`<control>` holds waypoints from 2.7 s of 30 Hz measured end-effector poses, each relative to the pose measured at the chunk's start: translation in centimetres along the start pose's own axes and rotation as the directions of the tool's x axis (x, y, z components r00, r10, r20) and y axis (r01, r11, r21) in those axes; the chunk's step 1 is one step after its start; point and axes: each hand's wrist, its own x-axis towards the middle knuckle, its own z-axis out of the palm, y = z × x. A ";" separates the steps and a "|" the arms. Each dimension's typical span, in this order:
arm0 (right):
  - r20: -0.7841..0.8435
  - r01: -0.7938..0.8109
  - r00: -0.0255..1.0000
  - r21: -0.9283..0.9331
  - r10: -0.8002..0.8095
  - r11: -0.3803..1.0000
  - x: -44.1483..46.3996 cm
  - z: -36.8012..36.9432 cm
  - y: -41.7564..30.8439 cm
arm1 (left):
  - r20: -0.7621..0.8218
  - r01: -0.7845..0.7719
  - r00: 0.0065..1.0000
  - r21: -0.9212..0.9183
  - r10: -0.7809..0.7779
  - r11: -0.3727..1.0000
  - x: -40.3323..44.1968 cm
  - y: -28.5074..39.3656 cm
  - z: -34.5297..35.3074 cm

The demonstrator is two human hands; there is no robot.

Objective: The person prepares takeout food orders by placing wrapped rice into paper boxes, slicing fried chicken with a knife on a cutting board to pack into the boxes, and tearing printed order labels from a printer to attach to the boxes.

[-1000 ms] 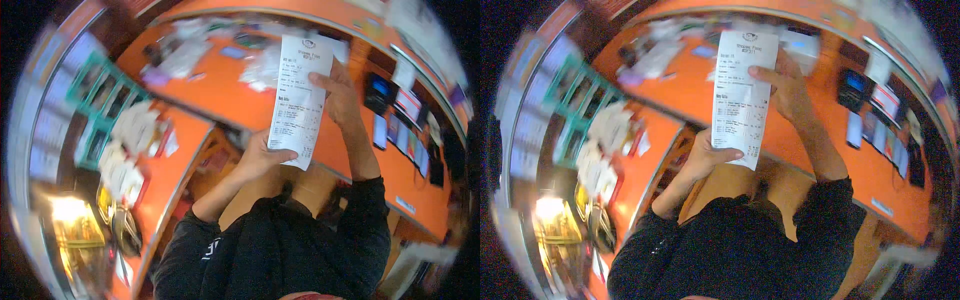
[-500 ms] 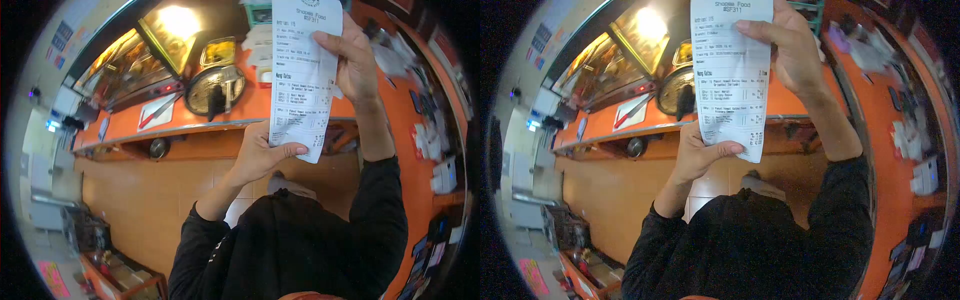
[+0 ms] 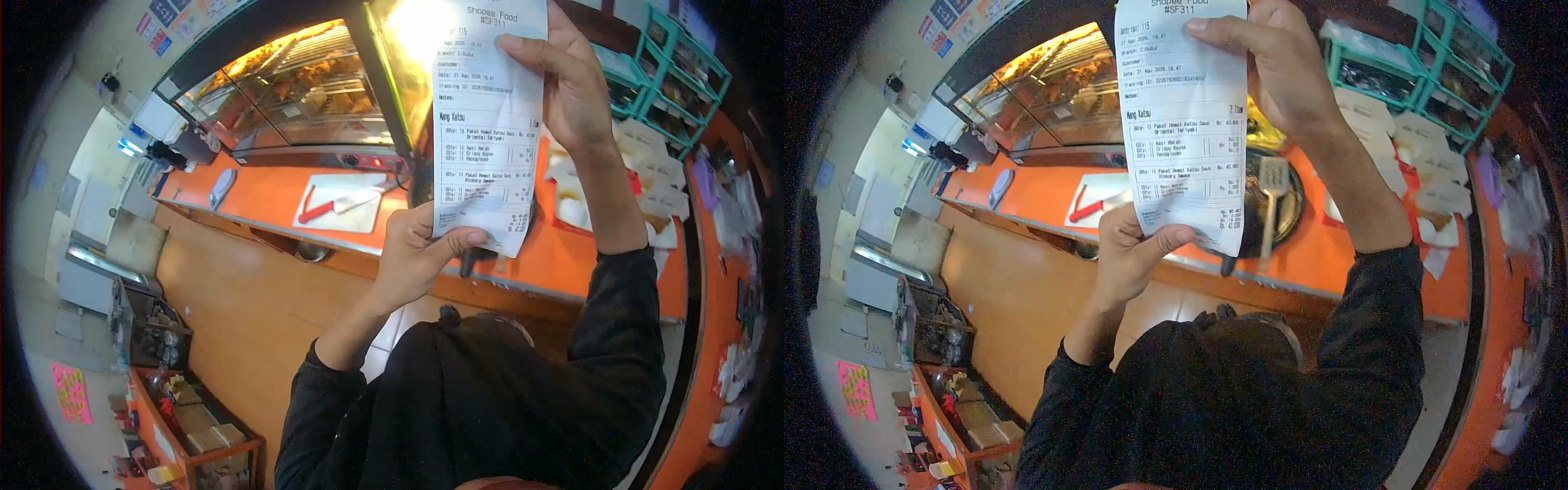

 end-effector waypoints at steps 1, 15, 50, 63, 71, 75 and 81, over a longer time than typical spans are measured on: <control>-0.005 0.023 1.000 -0.002 -0.023 1.000 -0.1 -0.6 0.7 | -0.023 -0.051 0.999 -0.105 0.049 0.993 0.1 -0.6 0.3; 0.237 0.493 0.869 -0.346 -0.434 0.798 2.8 -5.8 5.6 | -0.006 -0.281 0.956 -0.304 0.293 0.910 8.9 -13.2 -2.1; 0.737 0.358 0.638 -0.539 -0.222 -0.763 11.3 -7.4 6.8 | 0.078 -0.311 0.927 -0.386 0.367 0.868 17.9 -13.2 -7.4; 0.669 0.276 0.714 -0.542 -0.208 -0.794 9.8 -6.9 7.2 | -0.101 -0.401 0.915 -0.328 0.391 0.855 20.0 -13.5 -5.3; 0.672 0.252 0.613 -0.665 -0.416 -0.703 8.8 -6.5 8.0 | 0.009 -0.247 0.967 -0.202 0.254 0.948 16.9 -15.6 -8.5; 0.472 0.114 0.352 -0.879 -0.809 -0.463 5.8 -2.6 12.0 | -0.073 -0.112 0.991 0.009 0.112 0.994 10.0 -20.3 -15.9; 0.608 0.571 0.768 -0.512 -0.199 0.641 -1.2 15.0 32.8 | -0.589 -0.076 0.786 -0.390 -0.185 0.918 -7.1 -23.3 -29.8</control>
